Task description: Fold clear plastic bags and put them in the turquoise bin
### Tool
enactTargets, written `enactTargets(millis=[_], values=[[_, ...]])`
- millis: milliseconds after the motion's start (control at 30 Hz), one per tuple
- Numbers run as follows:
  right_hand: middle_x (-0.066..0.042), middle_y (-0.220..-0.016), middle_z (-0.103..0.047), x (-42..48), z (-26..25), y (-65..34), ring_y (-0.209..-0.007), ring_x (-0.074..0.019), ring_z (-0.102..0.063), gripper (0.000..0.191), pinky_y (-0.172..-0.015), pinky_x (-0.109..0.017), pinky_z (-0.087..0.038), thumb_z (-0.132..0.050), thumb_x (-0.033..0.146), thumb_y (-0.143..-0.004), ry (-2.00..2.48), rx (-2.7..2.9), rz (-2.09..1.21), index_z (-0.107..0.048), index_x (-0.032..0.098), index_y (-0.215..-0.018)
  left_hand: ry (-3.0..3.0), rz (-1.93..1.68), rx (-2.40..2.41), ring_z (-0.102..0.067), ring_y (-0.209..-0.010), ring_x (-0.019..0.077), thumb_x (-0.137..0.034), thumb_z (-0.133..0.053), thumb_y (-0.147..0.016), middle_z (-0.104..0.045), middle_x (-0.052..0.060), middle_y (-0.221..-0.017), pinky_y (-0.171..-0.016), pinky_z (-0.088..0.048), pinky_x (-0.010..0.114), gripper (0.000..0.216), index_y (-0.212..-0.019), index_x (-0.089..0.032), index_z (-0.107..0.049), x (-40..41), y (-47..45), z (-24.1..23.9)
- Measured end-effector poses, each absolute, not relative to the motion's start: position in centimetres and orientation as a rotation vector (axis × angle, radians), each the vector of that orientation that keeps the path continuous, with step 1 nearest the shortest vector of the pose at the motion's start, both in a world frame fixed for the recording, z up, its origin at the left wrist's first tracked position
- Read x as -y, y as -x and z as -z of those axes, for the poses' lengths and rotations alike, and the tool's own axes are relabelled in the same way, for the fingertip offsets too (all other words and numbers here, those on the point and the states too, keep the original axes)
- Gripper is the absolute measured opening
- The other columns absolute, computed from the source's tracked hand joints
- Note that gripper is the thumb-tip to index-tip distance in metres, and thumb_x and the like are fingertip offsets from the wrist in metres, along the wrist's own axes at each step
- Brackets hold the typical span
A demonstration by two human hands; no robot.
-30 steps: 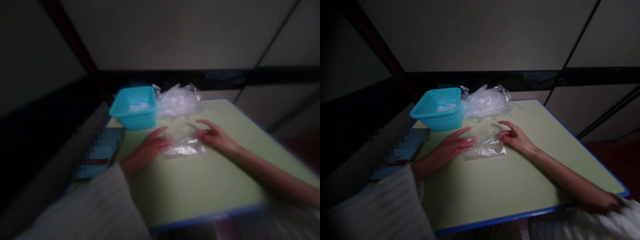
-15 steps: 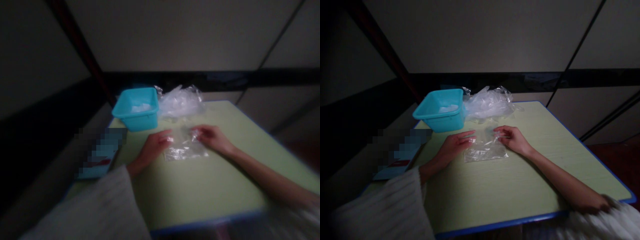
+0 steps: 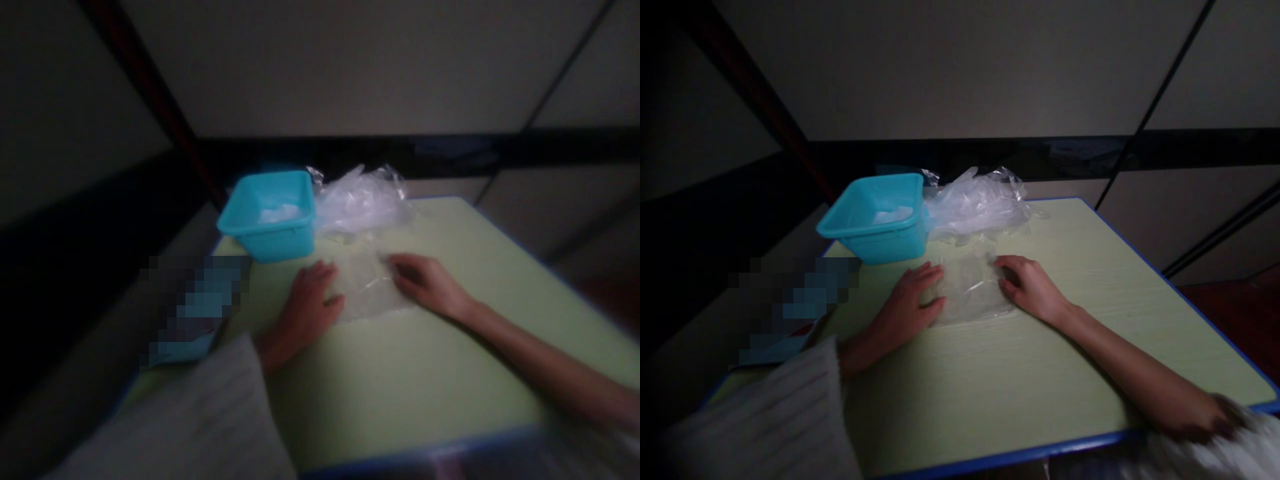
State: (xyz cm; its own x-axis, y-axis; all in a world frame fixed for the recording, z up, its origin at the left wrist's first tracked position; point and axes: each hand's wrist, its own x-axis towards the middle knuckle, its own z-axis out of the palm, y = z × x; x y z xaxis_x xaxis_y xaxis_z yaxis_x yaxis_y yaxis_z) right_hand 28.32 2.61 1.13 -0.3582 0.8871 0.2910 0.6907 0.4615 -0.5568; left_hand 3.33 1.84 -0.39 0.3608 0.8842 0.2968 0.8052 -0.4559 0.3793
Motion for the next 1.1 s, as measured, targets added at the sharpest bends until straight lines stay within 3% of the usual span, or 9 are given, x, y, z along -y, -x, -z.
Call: enactTargets(millis=[133, 200, 367, 500, 767, 1100], values=[[-0.016, -0.126, -0.056, -2.3, -1.8, -28.4, -0.114, -0.0276, -0.054, 0.030, -0.097, -0.045, -0.044, -0.051, 0.020, -0.084, 1.267, 2.231, -0.261, -0.061, 0.011, -0.111, -2.541, -0.711, -1.572, -0.036, -0.131, 0.0313, -0.021, -0.058, -0.077, -0.046, 0.017, -0.136, -0.107, -0.029, 0.051, 0.042, -0.117, -0.012, -0.054, -1.2, -3.3, 0.2], [-0.017, -0.133, -0.050, -2.0, -2.2, -28.3, -0.121, -0.0266, -0.049, 0.035, -0.100, -0.046, -0.040, -0.048, 0.027, -0.088, 1.174, 2.352, -0.208, -0.057, 0.011, -0.119, -2.607, -0.746, -1.519, -0.028, -0.135, 0.0304, -0.021, -0.056, -0.079, -0.038, 0.018, -0.142, -0.110, -0.025, 0.050, 0.044, -0.121, -0.010, -0.051, -0.8, -3.3, 0.1], [-0.017, -0.147, -0.029, -1.1, -2.4, -27.7, -0.136, -0.0262, -0.025, 0.061, -0.110, -0.052, -0.019, -0.039, 0.044, -0.093, 0.967, 2.700, -0.120, -0.028, 0.011, -0.142, -2.761, -0.581, -1.241, -0.020, -0.138, 0.0246, -0.029, -0.050, -0.087, -0.030, 0.015, -0.147, -0.113, -0.018, 0.047, 0.052, -0.134, -0.011, -0.038, -0.3, -3.5, -0.1], [-0.020, -0.149, -0.018, -0.7, -1.5, -27.7, -0.139, -0.0254, -0.015, 0.075, -0.112, -0.051, -0.014, -0.034, 0.054, -0.092, 0.930, 2.838, -0.149, -0.013, 0.007, -0.146, -2.828, -0.374, -1.122, -0.017, -0.139, 0.0243, -0.040, -0.046, -0.090, -0.026, 0.016, -0.148, -0.113, -0.016, 0.046, 0.061, -0.139, -0.008, -0.029, -0.1, -3.4, -0.2], [-0.018, -0.151, -0.011, -0.2, -0.9, -28.2, -0.140, -0.0254, -0.010, 0.082, -0.113, -0.049, -0.011, -0.035, 0.058, -0.090, 0.943, 2.863, -0.189, 0.001, 0.011, -0.147, -2.868, -0.230, -1.030, -0.013, -0.140, 0.0224, -0.045, -0.041, -0.091, -0.022, 0.014, -0.150, -0.114, -0.014, 0.041, 0.065, -0.142, -0.010, -0.021, 0.5, -2.9, -0.8], [-0.016, -0.151, -0.012, 0.3, -1.0, -28.4, -0.139, -0.0269, -0.012, 0.081, -0.112, -0.049, -0.009, -0.034, 0.060, -0.090, 0.982, 2.867, -0.175, 0.002, 0.014, -0.147, -2.894, -0.110, -1.004, -0.011, -0.140, 0.0230, -0.051, -0.038, -0.091, -0.018, 0.013, -0.151, -0.113, -0.014, 0.041, 0.067, -0.143, -0.012, -0.019, 0.9, -2.4, -1.2]])
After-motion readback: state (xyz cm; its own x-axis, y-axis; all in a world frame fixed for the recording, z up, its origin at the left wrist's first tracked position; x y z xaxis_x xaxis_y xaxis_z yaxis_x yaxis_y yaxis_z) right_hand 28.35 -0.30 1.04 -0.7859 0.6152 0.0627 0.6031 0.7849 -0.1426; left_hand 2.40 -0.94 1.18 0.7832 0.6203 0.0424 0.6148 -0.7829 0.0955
